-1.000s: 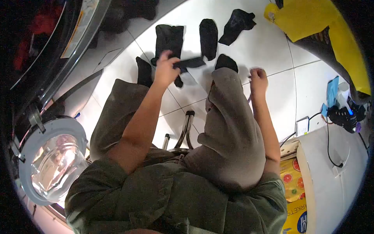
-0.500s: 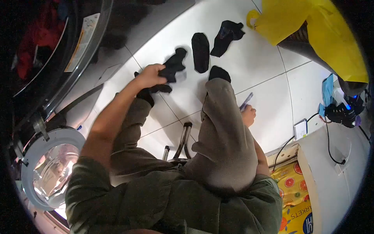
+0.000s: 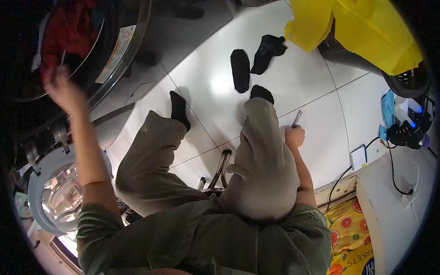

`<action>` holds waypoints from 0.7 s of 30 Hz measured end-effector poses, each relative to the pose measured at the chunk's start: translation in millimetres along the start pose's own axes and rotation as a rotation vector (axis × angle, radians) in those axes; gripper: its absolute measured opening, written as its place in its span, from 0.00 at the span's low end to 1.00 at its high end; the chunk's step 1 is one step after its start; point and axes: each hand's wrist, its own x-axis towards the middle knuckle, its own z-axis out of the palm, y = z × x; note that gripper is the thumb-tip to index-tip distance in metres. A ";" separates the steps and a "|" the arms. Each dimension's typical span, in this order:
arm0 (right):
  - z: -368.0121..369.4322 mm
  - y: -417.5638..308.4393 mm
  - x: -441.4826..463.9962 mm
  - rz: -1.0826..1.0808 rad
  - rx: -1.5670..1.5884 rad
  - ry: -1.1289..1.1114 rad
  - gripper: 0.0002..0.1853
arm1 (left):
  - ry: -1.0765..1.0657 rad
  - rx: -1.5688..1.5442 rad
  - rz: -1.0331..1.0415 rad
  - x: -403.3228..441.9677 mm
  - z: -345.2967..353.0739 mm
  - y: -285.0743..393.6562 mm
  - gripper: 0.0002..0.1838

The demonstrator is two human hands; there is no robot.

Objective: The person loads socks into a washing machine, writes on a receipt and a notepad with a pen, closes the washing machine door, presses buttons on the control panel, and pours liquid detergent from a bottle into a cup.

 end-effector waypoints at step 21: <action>-270.1 -266.6 -51.8 -0.943 0.830 -0.831 0.07 | -1.050 -1.380 -1.376 -78.4 105.9 30.1 0.10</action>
